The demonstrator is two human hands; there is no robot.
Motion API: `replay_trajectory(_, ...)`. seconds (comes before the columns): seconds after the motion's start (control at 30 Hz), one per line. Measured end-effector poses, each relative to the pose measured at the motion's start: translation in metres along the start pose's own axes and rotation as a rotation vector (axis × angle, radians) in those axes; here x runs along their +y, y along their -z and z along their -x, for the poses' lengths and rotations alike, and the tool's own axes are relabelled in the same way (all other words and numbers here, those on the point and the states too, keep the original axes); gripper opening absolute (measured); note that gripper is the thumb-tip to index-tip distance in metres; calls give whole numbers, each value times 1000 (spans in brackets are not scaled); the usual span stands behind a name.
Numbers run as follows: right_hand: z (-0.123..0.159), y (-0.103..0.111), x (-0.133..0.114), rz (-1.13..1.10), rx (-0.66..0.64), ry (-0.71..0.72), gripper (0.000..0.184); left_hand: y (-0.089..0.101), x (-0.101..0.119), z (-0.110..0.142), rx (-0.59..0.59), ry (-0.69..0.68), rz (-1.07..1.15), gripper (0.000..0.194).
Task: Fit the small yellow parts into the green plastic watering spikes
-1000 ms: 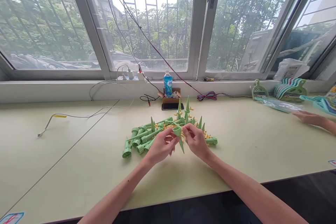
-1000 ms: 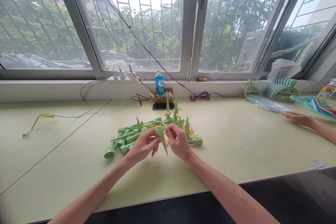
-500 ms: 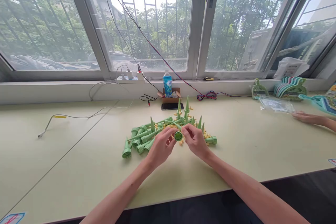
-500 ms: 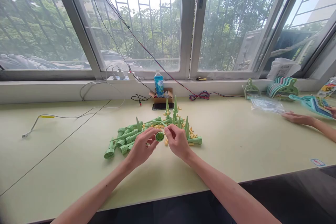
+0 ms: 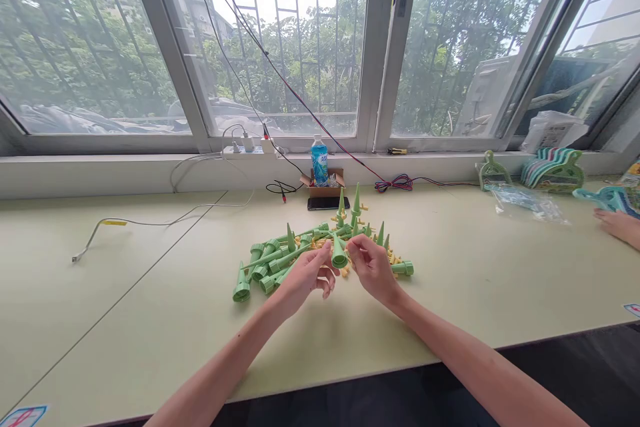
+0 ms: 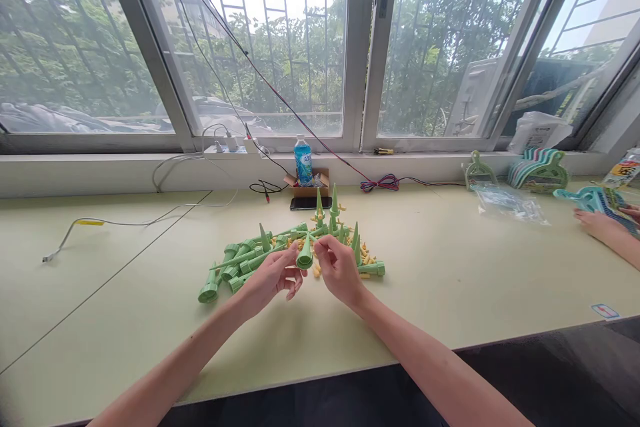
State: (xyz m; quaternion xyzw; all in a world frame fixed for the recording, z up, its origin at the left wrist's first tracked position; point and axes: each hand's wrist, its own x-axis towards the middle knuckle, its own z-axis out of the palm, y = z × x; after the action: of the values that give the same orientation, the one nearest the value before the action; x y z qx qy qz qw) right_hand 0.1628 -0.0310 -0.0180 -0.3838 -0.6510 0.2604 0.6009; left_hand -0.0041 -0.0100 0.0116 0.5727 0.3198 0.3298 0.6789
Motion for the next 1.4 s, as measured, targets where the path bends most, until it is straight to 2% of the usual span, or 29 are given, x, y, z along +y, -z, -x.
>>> replay_trajectory(0.13, 0, 0, -1, 21, -23, 17, 24, 0, -1, 2, -70, 15, 38, 40)
replay_trajectory(0.3, 0, 0, 1, 29, -34, 18, 24, -3, 2, 5, -34, -30, -41, 36)
replay_trajectory(0.7, 0, 1, 2, 20, -28, -49, 27, 0, -10, 4, 174, -474, -609, 22)
replay_trajectory(0.97, -2, 0, -2, 25, -23, -107, 31, 4, -12, 4, 253, -638, -797, 19)
replay_trajectory(1.07, -2, 0, -2, 26, -12, -113, 32, 2, -11, 4, 269, -620, -778, 19)
replay_trajectory(1.23, -2, 0, -1, 33, 23, -94, 31, -3, -6, 4, 318, -504, -678, 25)
replay_trajectory(1.33, -2, 0, 0, 33, 66, -81, 31, -4, -3, 4, 309, -390, -533, 32)
replay_trajectory(1.4, -2, 0, -1, 48, 87, -69, 31, -3, -2, 4, 245, -271, -409, 34)
